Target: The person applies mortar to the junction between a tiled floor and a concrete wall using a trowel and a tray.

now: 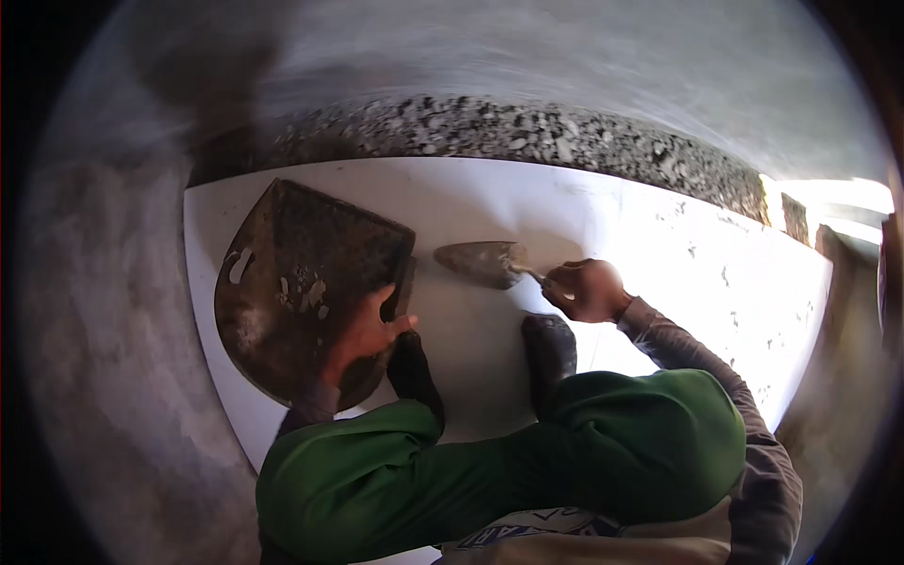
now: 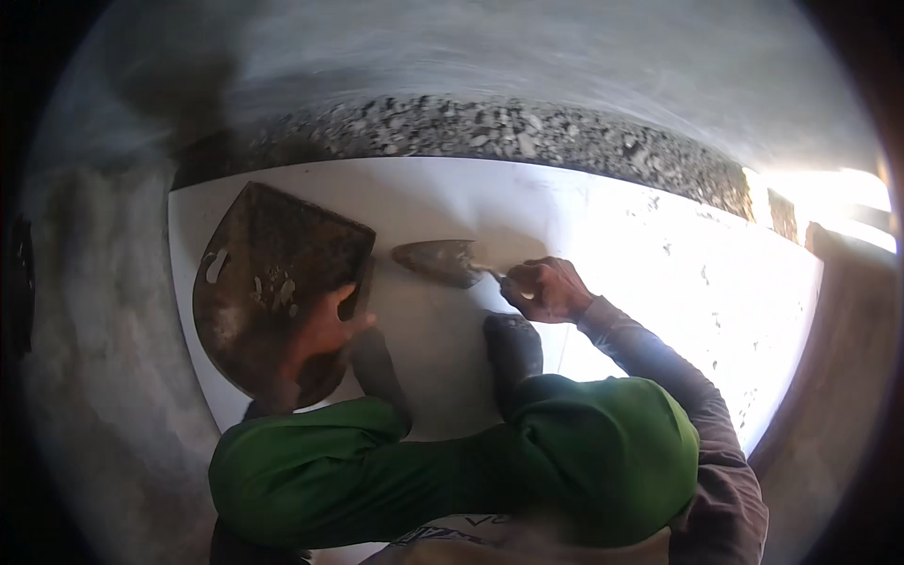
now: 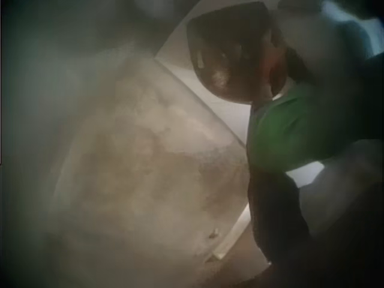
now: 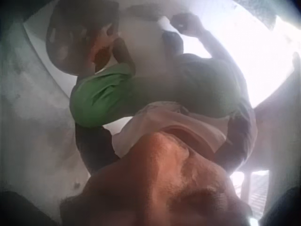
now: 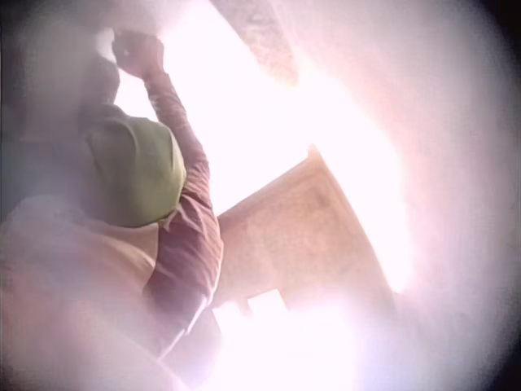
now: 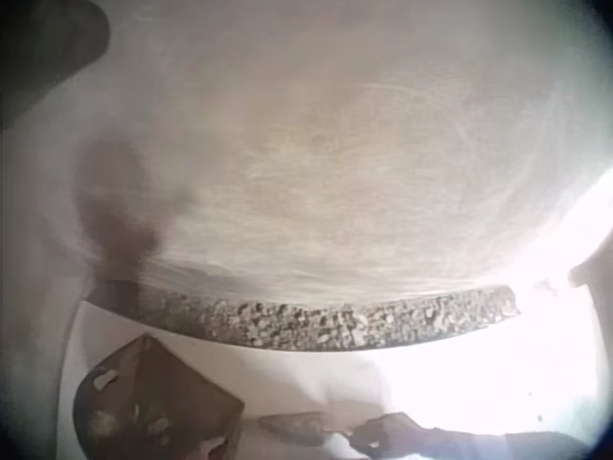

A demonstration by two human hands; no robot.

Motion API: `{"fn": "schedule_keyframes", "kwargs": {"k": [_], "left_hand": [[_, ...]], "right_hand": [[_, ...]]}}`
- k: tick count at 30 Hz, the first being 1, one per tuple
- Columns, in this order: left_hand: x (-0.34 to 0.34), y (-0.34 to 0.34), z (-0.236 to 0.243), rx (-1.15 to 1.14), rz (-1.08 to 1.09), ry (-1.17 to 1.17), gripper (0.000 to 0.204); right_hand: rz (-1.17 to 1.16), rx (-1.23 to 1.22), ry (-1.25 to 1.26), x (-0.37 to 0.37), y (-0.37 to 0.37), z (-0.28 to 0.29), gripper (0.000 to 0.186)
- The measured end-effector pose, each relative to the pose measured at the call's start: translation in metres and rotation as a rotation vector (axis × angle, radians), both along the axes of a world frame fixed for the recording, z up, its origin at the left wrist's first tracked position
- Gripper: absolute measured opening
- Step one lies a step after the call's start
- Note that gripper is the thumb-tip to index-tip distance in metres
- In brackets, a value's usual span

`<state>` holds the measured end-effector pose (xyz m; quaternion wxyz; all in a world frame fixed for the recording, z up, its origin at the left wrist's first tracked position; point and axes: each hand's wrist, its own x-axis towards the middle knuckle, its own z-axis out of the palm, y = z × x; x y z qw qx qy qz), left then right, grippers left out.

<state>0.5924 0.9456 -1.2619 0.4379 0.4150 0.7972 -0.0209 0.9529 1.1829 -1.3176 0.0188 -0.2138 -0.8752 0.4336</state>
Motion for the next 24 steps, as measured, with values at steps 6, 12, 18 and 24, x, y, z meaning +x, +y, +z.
{"fn": "schedule_keyframes", "kwargs": {"k": [6, 12, 18, 24], "left_hand": [[-0.027, 0.125, -0.007, 0.338, -0.143, -0.090, 0.072], [-0.076, 0.259, -0.092, 0.370, -0.154, 0.292, 0.096], [-0.057, 0.331, -0.166, 0.531, 0.331, 0.147, 0.100], [-0.078, 0.325, -0.164, 0.589, 0.284, 0.033, 0.094]], "right_hand": [[-0.600, 0.317, 0.062, 0.019, 0.099, -0.015, 0.041], [-0.783, 0.544, 0.013, -0.039, 0.166, -0.059, 0.066], [-0.812, 0.486, -0.288, -0.128, 0.169, -0.104, 0.071], [-0.775, 0.483, -0.162, -0.148, 0.168, -0.108, 0.061]]}}
